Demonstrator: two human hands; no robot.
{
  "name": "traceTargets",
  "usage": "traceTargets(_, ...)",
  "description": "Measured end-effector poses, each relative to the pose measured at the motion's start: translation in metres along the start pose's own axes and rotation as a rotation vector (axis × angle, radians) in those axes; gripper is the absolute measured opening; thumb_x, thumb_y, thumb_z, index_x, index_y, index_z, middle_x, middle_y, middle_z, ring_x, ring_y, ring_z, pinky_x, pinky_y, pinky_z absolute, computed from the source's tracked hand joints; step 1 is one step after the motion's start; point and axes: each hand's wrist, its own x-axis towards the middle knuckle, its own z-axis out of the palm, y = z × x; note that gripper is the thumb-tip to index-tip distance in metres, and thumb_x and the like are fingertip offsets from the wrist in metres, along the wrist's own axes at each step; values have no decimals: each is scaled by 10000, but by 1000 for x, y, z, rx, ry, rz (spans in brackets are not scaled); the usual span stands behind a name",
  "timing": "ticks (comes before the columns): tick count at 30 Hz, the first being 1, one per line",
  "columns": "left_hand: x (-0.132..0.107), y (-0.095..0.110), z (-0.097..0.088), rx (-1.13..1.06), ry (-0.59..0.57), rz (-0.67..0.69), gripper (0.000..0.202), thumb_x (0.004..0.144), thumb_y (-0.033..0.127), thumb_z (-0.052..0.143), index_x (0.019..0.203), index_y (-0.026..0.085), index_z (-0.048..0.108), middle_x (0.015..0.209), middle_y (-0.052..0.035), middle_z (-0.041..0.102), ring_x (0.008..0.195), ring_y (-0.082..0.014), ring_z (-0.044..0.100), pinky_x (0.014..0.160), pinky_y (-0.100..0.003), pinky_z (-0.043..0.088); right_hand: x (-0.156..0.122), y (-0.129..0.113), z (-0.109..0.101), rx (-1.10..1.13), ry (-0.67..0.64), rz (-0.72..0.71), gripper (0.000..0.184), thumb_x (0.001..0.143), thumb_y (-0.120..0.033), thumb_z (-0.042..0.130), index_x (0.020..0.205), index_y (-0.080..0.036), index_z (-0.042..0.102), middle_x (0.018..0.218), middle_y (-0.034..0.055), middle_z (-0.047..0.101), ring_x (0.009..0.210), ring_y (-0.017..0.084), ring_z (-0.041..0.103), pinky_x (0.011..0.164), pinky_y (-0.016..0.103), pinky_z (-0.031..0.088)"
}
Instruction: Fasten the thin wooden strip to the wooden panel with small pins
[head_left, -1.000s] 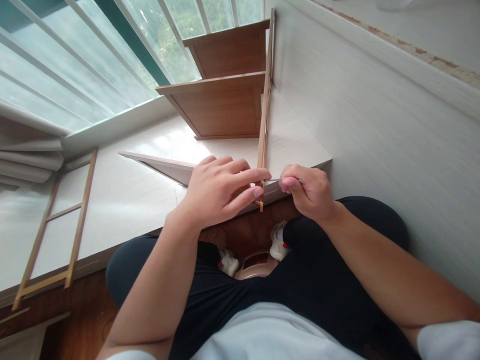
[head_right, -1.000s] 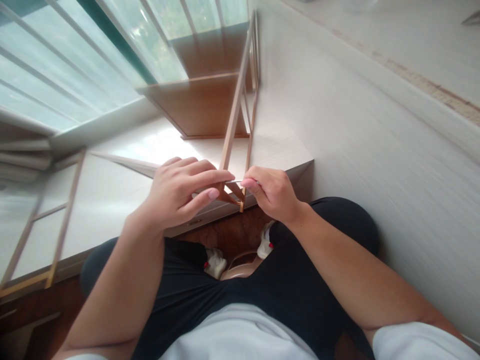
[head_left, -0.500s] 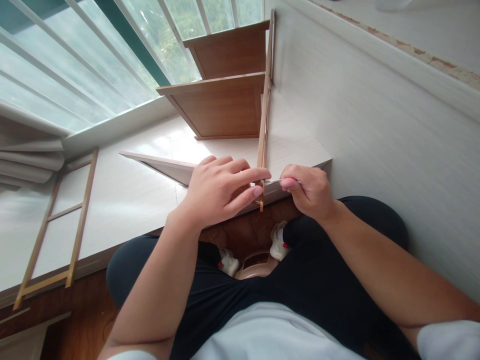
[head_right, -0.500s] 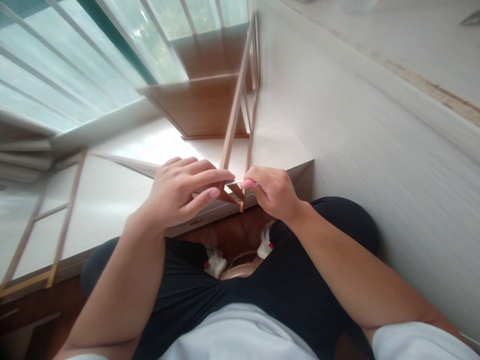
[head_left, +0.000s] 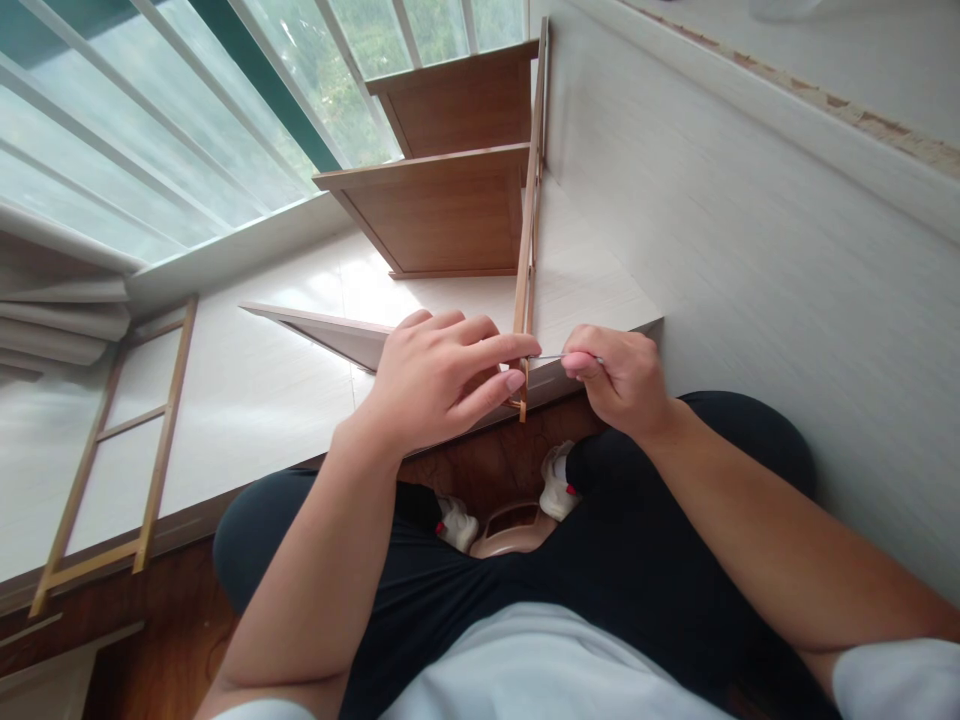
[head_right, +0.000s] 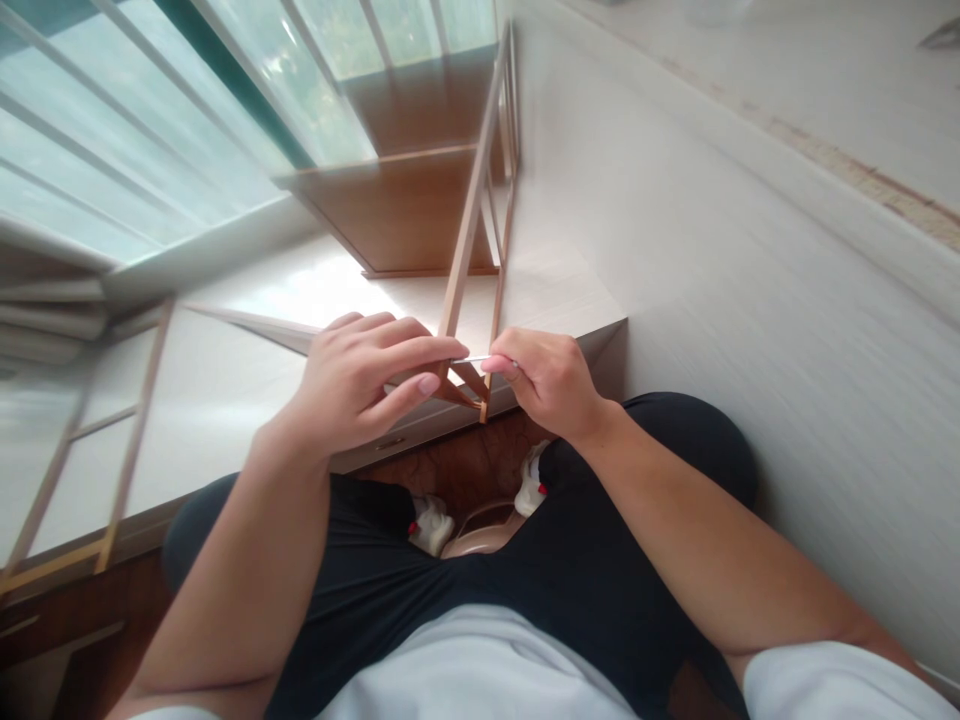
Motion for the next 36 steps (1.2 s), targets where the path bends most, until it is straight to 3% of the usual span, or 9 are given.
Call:
traceTargets(10, 0, 1, -1, -4, -9, -7, 441, 1090, 538, 397, 1295, 357, 743, 1009, -19, 779, 823, -201, 640, 805, -386, 383, -1, 0, -1, -83, -9, -72, 187, 1100, -305, 562, 1006, -220, 699, 785, 46, 691, 705, 187, 630, 691, 310, 474)
traceTargets(16, 1, 0, 0, 4, -12, -4, 439, 1088, 543, 403, 1305, 358, 738, 1003, -18, 777, 820, -201, 636, 791, -381, 374, 1, 1, -1, -11, -30, -51, 290, 1123, -371, 517, 938, -214, 674, 784, 42, 690, 687, 168, 621, 666, 297, 452)
traceTargets(21, 1, 0, 0, 9, -19, -6, 434, 1090, 547, 406, 1326, 370, 725, 1011, -9, 772, 832, -206, 639, 801, -378, 377, -3, -2, 8, 217, -83, 124, 531, 1143, -527, 414, 745, -202, 547, 643, -10, 526, 564, 118, 486, 585, 271, 378)
traceTargets(25, 1, 1, -3, 6, -44, -17, 445, 1093, 546, 408, 1356, 356, 713, 1018, -21, 770, 849, -213, 651, 813, -376, 384, -3, -8, 17, 569, -84, 371, 625, 1120, -632, 389, 663, -211, 460, 570, -21, 486, 506, 106, 454, 518, 253, 355)
traceTargets(28, 1, 2, -6, 3, -63, -33, 450, 1095, 543, 405, 1383, 355, 695, 1026, -27, 770, 869, -219, 662, 829, -381, 384, 0, -12, 17, 712, -132, 497, 667, 1075, -737, 374, 652, -224, 426, 524, -26, 470, 470, 108, 430, 481, 257, 334)
traceTargets(32, 0, 2, -9, 0, -85, -42, 459, 1102, 558, 396, 1435, 374, 653, 1077, -32, 770, 919, -227, 683, 891, -405, 383, 0, -12, 14, 761, -168, 513, 649, 1080, -727, 382, 682, -220, 458, 550, -22, 499, 497, 115, 457, 505, 263, 370)
traceTargets(36, -2, 2, -9, 8, -75, -35, 488, 1098, 593, 394, 1458, 367, 633, 1125, -56, 771, 961, -250, 680, 966, -442, 386, 1, -11, 11, 654, -154, 449, 600, 1106, -641, 438, 687, -212, 471, 576, -30, 498, 521, 106, 462, 528, 257, 369)
